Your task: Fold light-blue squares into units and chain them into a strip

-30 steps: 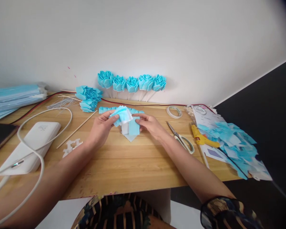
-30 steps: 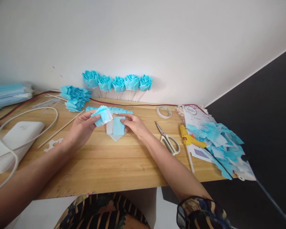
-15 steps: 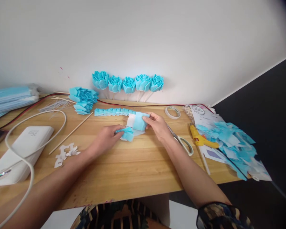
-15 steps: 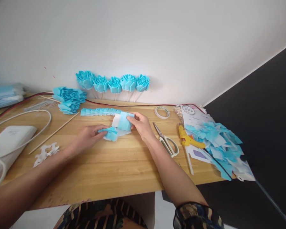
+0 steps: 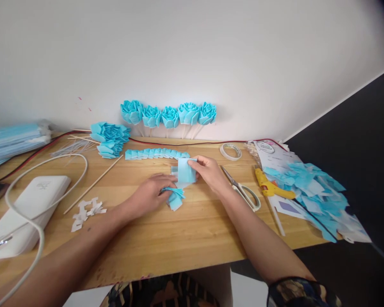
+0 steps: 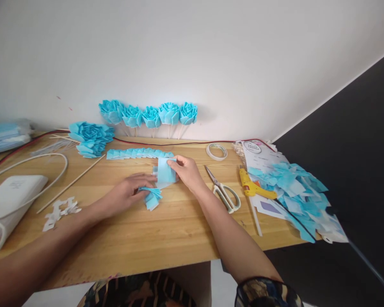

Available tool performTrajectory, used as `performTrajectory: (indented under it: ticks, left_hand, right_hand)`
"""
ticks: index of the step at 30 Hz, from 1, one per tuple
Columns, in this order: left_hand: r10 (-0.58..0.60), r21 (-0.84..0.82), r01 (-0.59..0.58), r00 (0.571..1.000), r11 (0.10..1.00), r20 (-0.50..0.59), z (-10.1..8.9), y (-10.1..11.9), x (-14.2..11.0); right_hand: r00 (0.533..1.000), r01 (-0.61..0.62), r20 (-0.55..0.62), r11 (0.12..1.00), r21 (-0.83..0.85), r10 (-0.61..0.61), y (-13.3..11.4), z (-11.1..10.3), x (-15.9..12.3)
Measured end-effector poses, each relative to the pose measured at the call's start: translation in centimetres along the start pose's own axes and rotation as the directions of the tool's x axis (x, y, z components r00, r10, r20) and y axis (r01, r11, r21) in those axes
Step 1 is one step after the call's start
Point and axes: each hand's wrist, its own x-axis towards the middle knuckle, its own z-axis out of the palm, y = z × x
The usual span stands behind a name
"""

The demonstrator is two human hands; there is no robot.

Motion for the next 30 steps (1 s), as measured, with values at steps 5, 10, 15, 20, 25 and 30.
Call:
performTrajectory:
  ticks: [5, 10, 15, 20, 25, 30]
  left_hand:
    - [0.027, 0.078, -0.021, 0.997, 0.997, -0.070, 0.1, -0.2, 0.0]
    - [-0.050, -0.065, 0.030, 0.946, 0.997, -0.321, -0.5, 1.5, -0.5]
    - [-0.366, -0.467, 0.252, 0.915, 0.848, -0.171, -0.6, 2.6, -0.6]
    - [-0.483, -0.863, 0.259, 0.876, 0.433, 0.021, -0.7, 2.4, -0.5]
    - [-0.489, -0.930, 0.174, 0.872, 0.324, -0.007, -0.8, 2.2, -0.3]
    - [-0.523, -0.967, 0.120, 0.852, 0.224, -0.015, -0.6, 1.7, -0.1]
  right_hand:
    - [0.962, 0.152, -0.215, 0.985, -0.086, -0.167, -0.1, -0.8, 0.4]
    - [0.738, 0.508, -0.316, 0.799, -0.322, -0.596, -2.2, 0.2, -1.9]
    - [0.349, 0.829, 0.219, 0.192, -0.525, -0.911, -3.1, 2.2, -4.2]
    - [0.353, 0.831, 0.460, 0.048, -0.555, -0.815, -2.3, 3.1, -3.9]
    - [0.458, 0.829, 0.425, 0.201, -0.522, -0.781, -2.1, 2.8, -3.3]
    - [0.457, 0.833, 0.410, 0.218, -0.509, -0.790, -2.2, 2.8, -3.2]
